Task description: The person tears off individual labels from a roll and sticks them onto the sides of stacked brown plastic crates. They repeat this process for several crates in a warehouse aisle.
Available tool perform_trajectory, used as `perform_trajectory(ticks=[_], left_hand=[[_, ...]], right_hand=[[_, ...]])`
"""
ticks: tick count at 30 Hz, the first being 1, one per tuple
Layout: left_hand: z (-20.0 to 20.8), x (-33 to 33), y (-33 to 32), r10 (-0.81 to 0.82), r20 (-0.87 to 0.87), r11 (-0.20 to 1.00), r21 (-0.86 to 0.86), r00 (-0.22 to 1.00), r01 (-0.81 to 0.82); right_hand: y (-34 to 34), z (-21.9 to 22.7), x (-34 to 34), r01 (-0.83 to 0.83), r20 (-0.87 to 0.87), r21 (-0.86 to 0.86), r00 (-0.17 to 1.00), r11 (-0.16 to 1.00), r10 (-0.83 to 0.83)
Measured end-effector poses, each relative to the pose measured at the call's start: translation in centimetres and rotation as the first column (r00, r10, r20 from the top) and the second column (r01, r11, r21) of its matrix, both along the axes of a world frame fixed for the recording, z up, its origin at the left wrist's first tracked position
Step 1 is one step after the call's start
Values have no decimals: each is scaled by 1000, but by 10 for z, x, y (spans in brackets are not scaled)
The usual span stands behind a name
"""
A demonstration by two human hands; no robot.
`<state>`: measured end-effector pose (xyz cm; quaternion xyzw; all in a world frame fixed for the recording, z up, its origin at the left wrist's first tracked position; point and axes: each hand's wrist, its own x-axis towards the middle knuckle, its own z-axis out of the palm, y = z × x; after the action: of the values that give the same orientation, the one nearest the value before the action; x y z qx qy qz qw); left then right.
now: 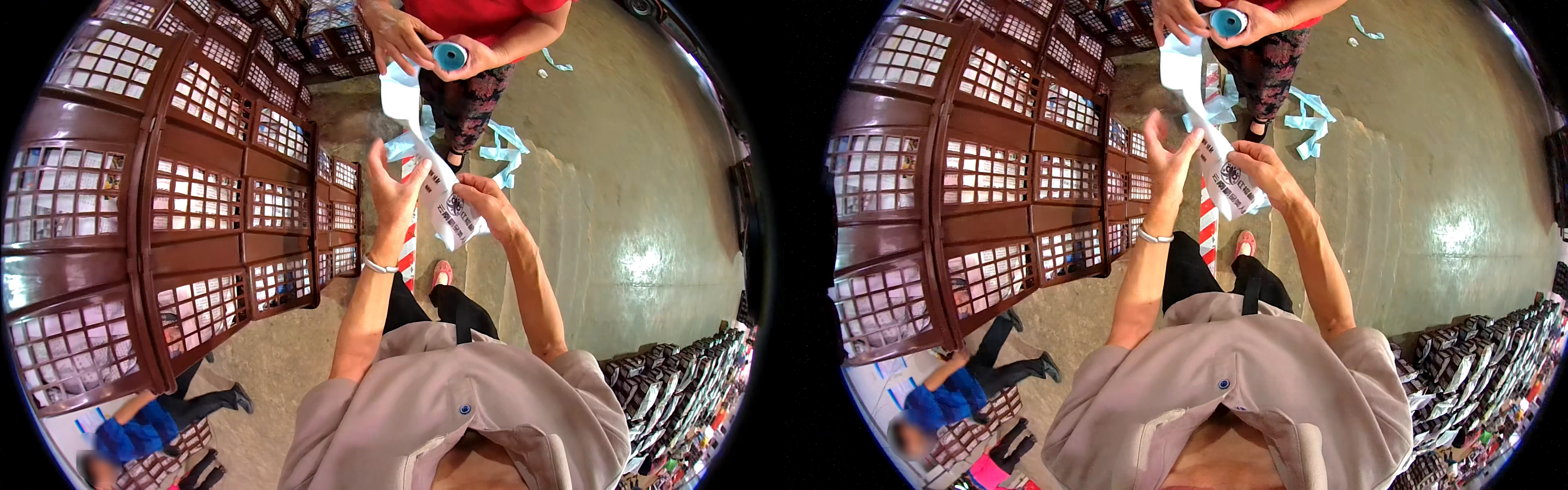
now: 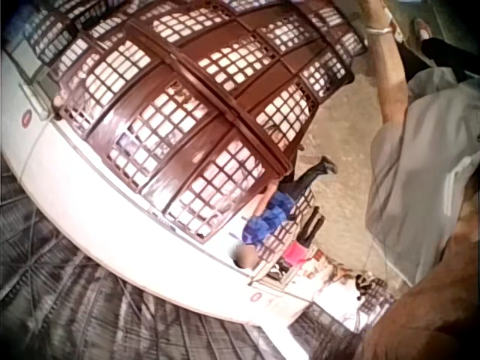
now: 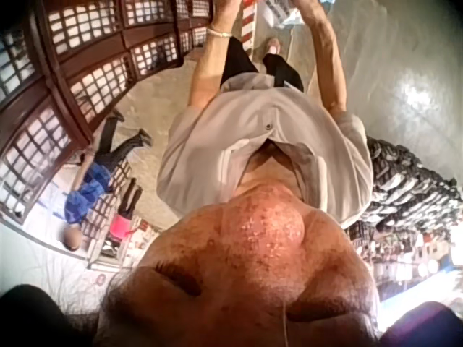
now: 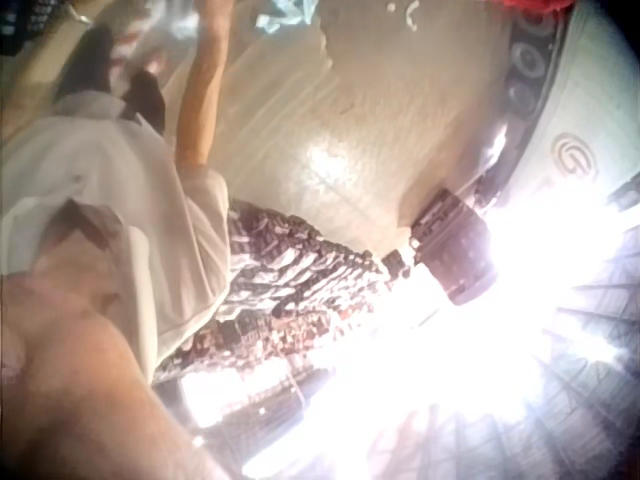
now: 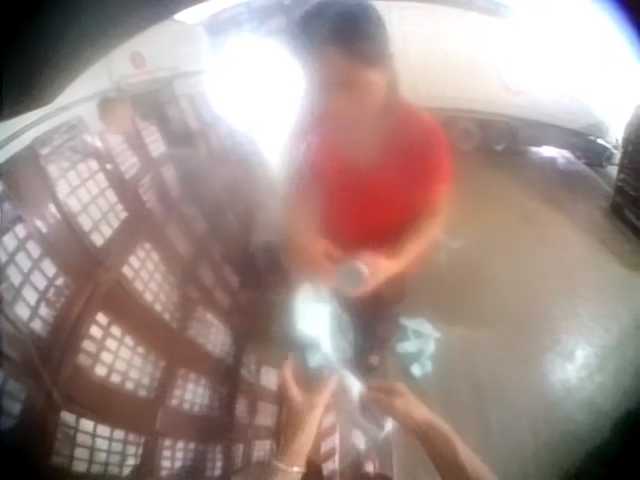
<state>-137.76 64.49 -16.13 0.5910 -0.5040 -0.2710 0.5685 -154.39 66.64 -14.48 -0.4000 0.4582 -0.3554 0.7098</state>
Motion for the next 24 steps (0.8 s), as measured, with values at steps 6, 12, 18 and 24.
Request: perform_trajectory(ticks=[6,12,18,24], left_hand=[[55,-7,5,-481,707,714,-27,518,700],[48,-22,-4,-183,130,959,-196,975,206],[39,-30,-36,-282,-511,845,267,812,463],[22,-23,-48,-291,-522,767,374,802,522]], right_hand=[[17,22,-29,-94,-202,-204,978,974,52],[49,41,-52,-111,-201,-147,976,983,80],[63,14,-40,-64,-136,-157,990,986,43],[66,8,-20,-60,-156,-162,987,985,34]])
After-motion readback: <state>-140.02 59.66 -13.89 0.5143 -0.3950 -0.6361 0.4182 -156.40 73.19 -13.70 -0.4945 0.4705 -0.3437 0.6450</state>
